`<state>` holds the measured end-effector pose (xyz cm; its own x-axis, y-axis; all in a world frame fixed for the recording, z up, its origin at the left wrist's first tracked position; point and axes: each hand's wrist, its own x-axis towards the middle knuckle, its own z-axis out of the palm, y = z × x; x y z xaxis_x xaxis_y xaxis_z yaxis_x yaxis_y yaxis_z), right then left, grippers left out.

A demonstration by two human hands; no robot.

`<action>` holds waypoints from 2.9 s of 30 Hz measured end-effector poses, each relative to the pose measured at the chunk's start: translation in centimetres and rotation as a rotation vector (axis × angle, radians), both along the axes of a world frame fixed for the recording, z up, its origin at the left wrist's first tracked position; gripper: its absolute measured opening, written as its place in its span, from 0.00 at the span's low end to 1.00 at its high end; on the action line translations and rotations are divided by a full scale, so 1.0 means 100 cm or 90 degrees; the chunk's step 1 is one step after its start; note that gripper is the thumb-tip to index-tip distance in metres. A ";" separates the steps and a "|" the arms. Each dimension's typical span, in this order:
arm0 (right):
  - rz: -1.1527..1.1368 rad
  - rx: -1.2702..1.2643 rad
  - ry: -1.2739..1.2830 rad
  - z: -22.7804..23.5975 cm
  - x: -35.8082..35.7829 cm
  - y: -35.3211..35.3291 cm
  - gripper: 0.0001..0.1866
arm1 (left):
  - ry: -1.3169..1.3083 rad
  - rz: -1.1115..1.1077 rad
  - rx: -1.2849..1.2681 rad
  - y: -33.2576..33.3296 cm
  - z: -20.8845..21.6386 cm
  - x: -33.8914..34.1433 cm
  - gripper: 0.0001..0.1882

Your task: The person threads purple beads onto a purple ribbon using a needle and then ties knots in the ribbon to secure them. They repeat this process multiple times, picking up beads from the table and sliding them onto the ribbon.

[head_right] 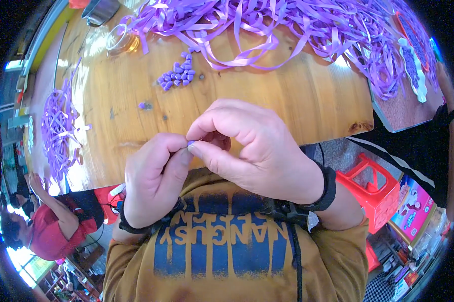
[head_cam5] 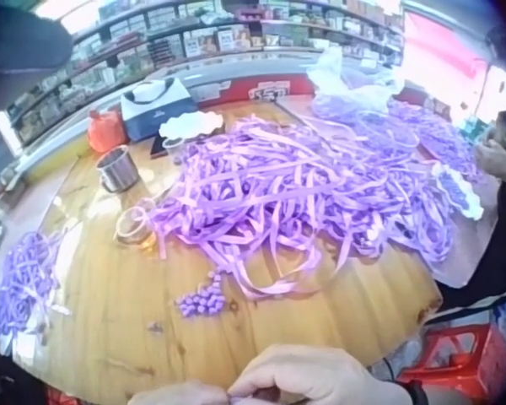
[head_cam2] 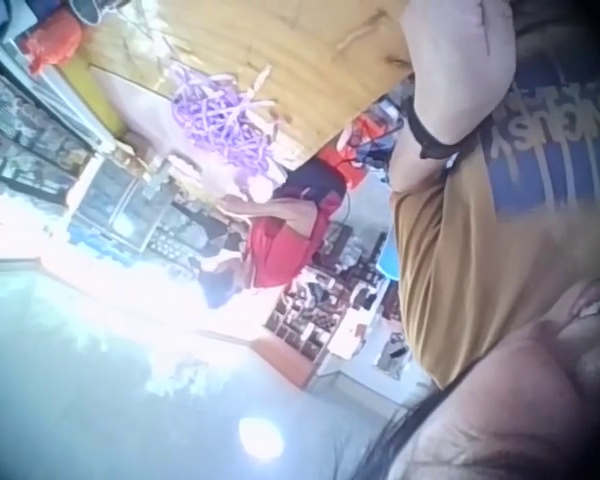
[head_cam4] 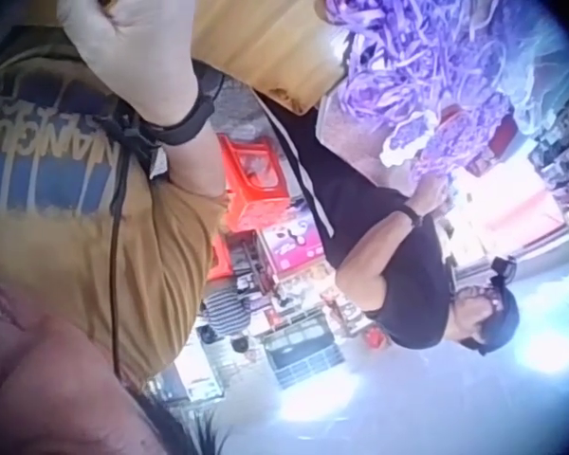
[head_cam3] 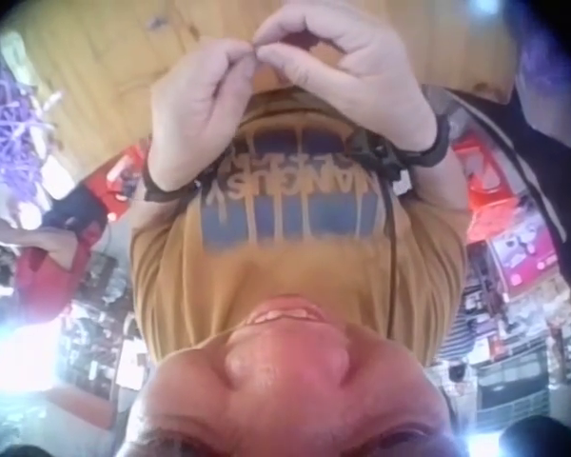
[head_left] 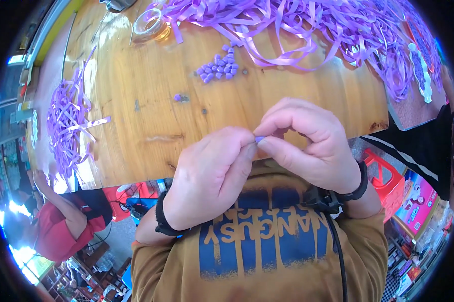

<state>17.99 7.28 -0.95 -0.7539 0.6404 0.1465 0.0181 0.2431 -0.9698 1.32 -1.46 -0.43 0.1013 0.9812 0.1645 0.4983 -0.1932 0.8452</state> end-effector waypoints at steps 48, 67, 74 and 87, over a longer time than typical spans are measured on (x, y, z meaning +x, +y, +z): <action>-0.664 0.501 -0.717 -0.050 0.402 0.257 0.12 | -0.106 0.110 -0.221 0.002 -0.033 0.000 0.10; -0.147 -0.396 0.423 0.005 0.081 0.035 0.16 | -0.083 -0.056 -0.107 0.024 0.010 0.019 0.12; -0.095 -0.439 0.343 -0.003 0.042 0.012 0.14 | -0.089 -0.095 -0.040 0.026 0.021 0.020 0.12; -0.029 -0.399 0.303 -0.007 0.031 0.001 0.17 | -0.090 -0.089 0.033 0.019 0.008 0.014 0.09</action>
<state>21.13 7.38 -1.64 -0.6724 0.7386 0.0483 -0.4367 -0.3431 -0.8316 2.76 0.43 0.34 0.2077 0.9492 0.2365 0.3404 -0.2968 0.8922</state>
